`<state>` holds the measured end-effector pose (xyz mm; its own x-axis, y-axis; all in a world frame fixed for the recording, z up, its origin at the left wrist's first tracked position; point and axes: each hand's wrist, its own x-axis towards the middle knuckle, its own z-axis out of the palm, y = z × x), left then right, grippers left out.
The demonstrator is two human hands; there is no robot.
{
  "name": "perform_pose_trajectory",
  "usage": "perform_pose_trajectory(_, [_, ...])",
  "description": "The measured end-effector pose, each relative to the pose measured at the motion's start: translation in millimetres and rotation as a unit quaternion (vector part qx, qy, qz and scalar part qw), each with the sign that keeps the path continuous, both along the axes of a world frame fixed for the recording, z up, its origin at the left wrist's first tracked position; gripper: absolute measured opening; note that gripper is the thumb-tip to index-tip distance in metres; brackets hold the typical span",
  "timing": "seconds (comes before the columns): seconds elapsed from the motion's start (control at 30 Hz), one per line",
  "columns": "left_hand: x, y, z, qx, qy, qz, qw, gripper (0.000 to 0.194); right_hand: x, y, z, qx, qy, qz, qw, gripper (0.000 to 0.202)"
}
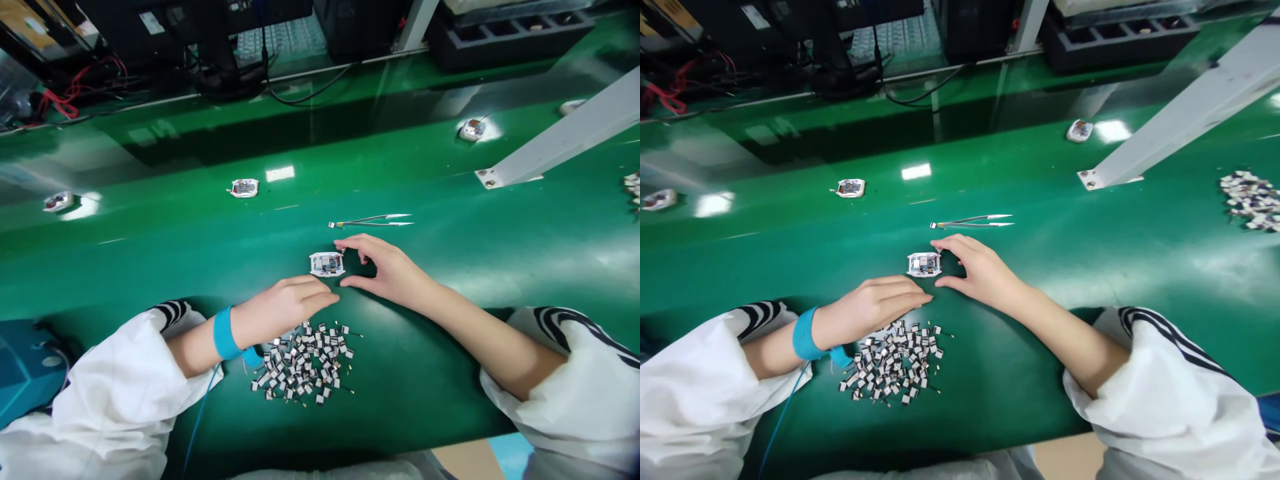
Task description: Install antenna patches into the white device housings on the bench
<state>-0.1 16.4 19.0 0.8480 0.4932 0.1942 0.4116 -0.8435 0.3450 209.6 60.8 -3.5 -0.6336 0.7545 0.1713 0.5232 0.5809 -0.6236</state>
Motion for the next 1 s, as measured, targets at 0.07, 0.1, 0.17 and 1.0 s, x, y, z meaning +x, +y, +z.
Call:
perform_pose_trajectory(0.07, [1.2, 0.5, -1.3, -0.012, -0.026, 0.054, 0.998, 0.021, -1.1, 0.6, -1.2, -0.005, 0.003, 0.000, 1.000, 0.047])
perform_pose_trajectory(0.1, [2.3, 1.0, -1.4, -0.013, -0.037, 0.078, 0.996, 0.020, -1.5, 1.0, -1.7, -0.007, 0.004, -0.002, 1.000, 0.045])
perform_pose_trajectory(0.17, [4.7, 2.3, -0.8, -0.004, -0.048, 0.125, 0.991, 0.019, -2.2, 1.5, -2.2, -0.007, 0.003, -0.003, 1.000, 0.044])
perform_pose_trajectory(1.0, [5.2, 11.5, -4.1, 0.033, -0.101, 0.236, 0.966, 0.011, -9.4, -5.0, 3.6, 0.126, 0.018, -0.009, 0.992, 0.038])
